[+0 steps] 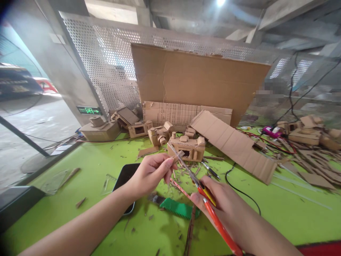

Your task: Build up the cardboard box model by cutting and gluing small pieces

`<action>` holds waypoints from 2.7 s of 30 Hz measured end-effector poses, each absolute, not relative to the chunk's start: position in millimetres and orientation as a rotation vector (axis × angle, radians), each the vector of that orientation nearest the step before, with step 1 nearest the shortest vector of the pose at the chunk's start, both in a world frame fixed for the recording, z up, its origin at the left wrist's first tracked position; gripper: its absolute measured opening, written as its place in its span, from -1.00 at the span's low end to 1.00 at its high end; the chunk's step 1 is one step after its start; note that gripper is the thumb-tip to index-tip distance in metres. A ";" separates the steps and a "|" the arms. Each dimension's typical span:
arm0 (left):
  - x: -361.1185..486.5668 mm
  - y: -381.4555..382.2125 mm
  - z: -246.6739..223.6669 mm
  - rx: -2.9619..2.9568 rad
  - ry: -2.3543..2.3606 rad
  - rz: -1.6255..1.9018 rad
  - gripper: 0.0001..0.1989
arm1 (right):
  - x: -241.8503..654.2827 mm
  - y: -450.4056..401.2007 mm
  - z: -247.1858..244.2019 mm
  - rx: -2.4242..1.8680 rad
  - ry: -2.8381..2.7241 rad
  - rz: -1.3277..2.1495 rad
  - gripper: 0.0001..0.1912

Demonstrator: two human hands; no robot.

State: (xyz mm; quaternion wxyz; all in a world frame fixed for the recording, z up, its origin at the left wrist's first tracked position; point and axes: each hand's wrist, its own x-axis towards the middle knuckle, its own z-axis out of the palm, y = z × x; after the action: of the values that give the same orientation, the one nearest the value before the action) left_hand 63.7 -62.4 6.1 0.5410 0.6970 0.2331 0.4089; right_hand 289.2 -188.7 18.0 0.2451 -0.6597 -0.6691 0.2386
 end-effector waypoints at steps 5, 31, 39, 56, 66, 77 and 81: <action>64.3 -62.2 5.7 1.654 0.566 0.964 -0.61 | 287.7 -186.6 18.6 -1.801 -1.854 0.638 -0.63; 64.8 -54.5 4.2 1.535 0.517 0.951 -0.58 | 321.1 -173.5 21.9 -2.050 -1.854 0.207 -0.61; 72.0 -45.8 1.3 1.152 0.448 0.928 -0.62 | 412.8 -159.3 -1.2 -2.374 -1.689 0.068 -0.51; 70.5 -58.2 7.4 1.322 0.497 0.997 -0.67 | 280.4 -214.5 16.3 -1.893 -1.816 0.369 -0.64; 67.8 -62.3 12.6 1.306 0.405 1.025 -0.75 | 271.8 -205.6 -0.6 -1.984 -1.924 0.314 -0.50; 69.3 -63.9 13.5 1.312 0.452 1.018 -0.72 | 270.3 -202.0 12.2 -1.960 -1.941 0.298 -0.70; 68.5 -61.7 11.1 1.334 0.468 1.015 -0.71 | 267.7 -201.1 15.9 -1.943 -1.875 0.300 -0.70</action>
State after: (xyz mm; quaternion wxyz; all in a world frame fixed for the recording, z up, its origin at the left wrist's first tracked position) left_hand 68.5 -61.7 11.1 0.6448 0.5859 0.2056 0.4458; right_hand 267.7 -201.1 15.9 0.2110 -0.6991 -0.6746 0.1081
